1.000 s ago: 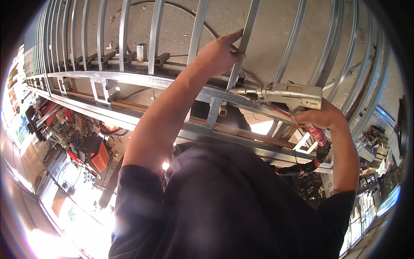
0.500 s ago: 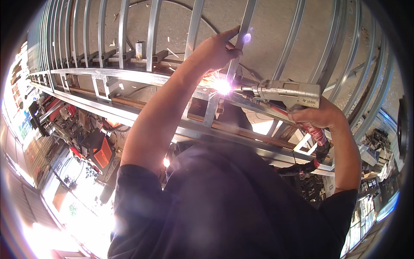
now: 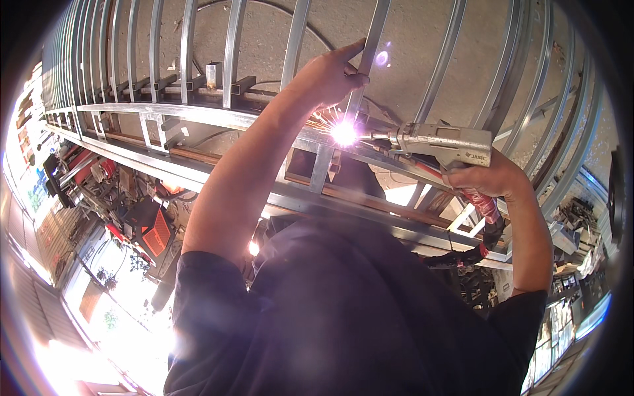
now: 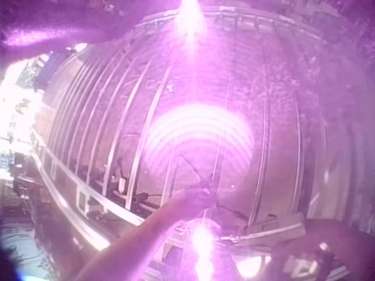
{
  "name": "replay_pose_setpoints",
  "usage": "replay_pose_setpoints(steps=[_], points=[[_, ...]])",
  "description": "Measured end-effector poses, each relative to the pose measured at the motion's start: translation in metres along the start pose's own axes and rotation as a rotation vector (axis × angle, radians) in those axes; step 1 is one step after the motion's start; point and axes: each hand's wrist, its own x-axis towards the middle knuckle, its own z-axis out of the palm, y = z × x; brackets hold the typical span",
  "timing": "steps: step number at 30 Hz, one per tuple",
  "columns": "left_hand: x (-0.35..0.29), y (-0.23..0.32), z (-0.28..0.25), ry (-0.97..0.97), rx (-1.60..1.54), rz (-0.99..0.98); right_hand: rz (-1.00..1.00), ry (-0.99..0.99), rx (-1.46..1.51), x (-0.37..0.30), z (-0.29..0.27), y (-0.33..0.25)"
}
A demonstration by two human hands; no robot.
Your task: The person welds multiple joints on a large metal frame using a handheld welding torch. They move along the frame, positioning the torch at various intersections and applying welds while sparks are visible. The person repositions frequently to reach different sections of the structure.
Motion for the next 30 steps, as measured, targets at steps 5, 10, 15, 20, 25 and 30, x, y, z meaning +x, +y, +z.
replay_pose_setpoints(steps=[5,10,15,20,25,30], points=[[-0.005,0.012,-0.002,0.008,0.043,-0.020,0.090,0.026,-0.080,-0.004,0.003,-0.013],[-0.009,0.020,-0.007,-0.016,0.068,-0.034,0.073,0.039,-0.063,-0.005,0.002,-0.007],[-0.010,0.024,-0.009,-0.043,0.080,-0.045,0.093,0.055,-0.042,-0.005,-0.001,0.008],[-0.004,0.010,-0.004,-0.011,0.044,0.006,0.114,0.115,-0.030,-0.013,-0.001,0.005],[-0.008,0.014,-0.006,-0.021,0.035,0.011,0.041,0.059,0.173,-0.022,-0.016,0.011],[-0.007,0.009,-0.004,-0.014,0.066,0.042,0.039,0.084,-0.001,-0.006,0.000,0.000]])
